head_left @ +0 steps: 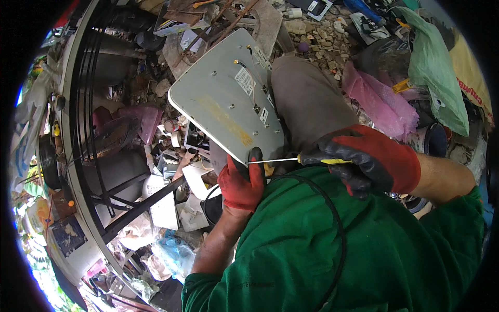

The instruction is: The person uses a screwdriver to unscrew several screws from the back of a white electronic device held on their lap.

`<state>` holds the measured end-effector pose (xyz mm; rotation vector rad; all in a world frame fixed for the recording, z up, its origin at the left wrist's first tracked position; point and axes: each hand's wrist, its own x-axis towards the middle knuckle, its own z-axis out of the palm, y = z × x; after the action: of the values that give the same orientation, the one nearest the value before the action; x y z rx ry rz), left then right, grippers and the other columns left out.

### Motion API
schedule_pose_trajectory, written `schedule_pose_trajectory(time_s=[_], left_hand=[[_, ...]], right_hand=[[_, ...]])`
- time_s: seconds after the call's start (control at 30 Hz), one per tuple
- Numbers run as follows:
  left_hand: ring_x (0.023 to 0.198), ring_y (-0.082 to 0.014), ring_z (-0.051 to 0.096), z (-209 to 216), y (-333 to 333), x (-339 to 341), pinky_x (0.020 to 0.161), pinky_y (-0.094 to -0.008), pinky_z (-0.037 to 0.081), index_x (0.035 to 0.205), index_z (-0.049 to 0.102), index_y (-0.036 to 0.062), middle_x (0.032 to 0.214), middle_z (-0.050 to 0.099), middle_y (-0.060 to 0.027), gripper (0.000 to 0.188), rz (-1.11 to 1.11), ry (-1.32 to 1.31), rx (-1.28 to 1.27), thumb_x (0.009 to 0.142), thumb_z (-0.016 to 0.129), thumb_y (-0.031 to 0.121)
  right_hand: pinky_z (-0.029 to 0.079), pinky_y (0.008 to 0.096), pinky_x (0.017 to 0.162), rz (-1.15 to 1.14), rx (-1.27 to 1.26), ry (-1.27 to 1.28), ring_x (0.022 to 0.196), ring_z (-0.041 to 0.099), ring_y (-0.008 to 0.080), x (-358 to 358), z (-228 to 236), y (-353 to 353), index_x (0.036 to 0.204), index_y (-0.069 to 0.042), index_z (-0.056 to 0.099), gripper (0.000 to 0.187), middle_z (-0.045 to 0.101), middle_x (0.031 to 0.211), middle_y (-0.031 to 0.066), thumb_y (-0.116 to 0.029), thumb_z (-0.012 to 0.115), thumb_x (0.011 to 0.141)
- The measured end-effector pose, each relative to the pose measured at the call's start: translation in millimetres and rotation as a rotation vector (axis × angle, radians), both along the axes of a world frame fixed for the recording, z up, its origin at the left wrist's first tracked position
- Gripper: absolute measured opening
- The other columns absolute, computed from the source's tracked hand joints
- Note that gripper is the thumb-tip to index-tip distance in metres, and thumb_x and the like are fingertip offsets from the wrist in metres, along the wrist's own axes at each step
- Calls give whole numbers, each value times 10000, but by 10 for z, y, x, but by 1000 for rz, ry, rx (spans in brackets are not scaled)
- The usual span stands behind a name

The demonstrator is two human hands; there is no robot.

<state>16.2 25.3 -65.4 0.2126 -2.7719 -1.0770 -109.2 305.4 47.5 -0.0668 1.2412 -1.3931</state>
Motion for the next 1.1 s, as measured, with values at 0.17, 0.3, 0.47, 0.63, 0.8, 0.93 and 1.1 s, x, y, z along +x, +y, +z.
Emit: schedule_pose_trajectory(time_s=[0.17, 0.3, 0.47, 0.63, 0.8, 0.93, 1.1], left_hand=[[913, -419, 710, -72, -18, 50, 807, -475, 542, 1289, 520, -100, 1013, 720, -237, 493, -24, 76, -49, 923, 630, 211], [911, -429, 704, -48, -1, 9, 810, -489, 533, 1277, 529, -100, 1018, 717, -243, 494, -21, 64, -3, 930, 621, 238], [915, -435, 699, -22, 8, 9, 809, -483, 530, 1260, 552, -85, 1018, 716, -245, 467, 10, 34, -11, 934, 625, 242], [944, -431, 698, -18, 27, 20, 835, -477, 530, 1259, 560, -76, 1027, 718, -240, 462, 41, 17, 19, 932, 630, 242], [919, -443, 693, -2, 11, 2, 824, -478, 531, 1296, 499, -116, 1017, 701, -270, 533, 10, -1, -25, 899, 656, 204], [892, -449, 689, 42, 14, 12, 813, -480, 529, 1308, 480, -129, 988, 698, -273, 560, -23, -6, -76, 888, 666, 192], [961, -420, 689, 182, 96, -52, 849, -461, 524, 1299, 518, -100, 1049, 704, -252, 498, 14, -87, 58, 917, 652, 190]], right_hand=[[479, 344, 489, -203, 315, -152, 561, 593, 165, 112, 145, -175, 1075, -21, 651, 278, 592, 706, 82, -279, 598, 986], [514, 359, 544, -59, -39, 861, 645, 654, 238, 243, -126, -158, 1124, -39, 663, 270, 633, 758, 88, -181, 660, 894], [527, 392, 601, 276, 28, 1386, 741, 670, 344, 214, -94, -97, 1161, -63, 653, 379, 646, 876, 137, -106, 714, 790], [518, 400, 633, 93, 21, 1190, 779, 641, 346, 234, -156, -102, 1169, -77, 675, 491, 609, 1001, 200, -66, 775, 688], [512, 392, 660, 199, -29, 1330, 771, 618, 337, 226, -155, -93, 1168, -88, 677, 455, 561, 965, 168, -62, 744, 719], [504, 363, 665, 92, 20, 1154, 744, 616, 279, 91, -76, -114, 1165, -98, 673, 349, 578, 959, 125, -81, 692, 817], [503, 334, 683, 69, -7, 453, 790, 624, 170, 50, -87, -165, 1146, -52, 674, 238, 658, 966, 94, -151, 612, 939]])
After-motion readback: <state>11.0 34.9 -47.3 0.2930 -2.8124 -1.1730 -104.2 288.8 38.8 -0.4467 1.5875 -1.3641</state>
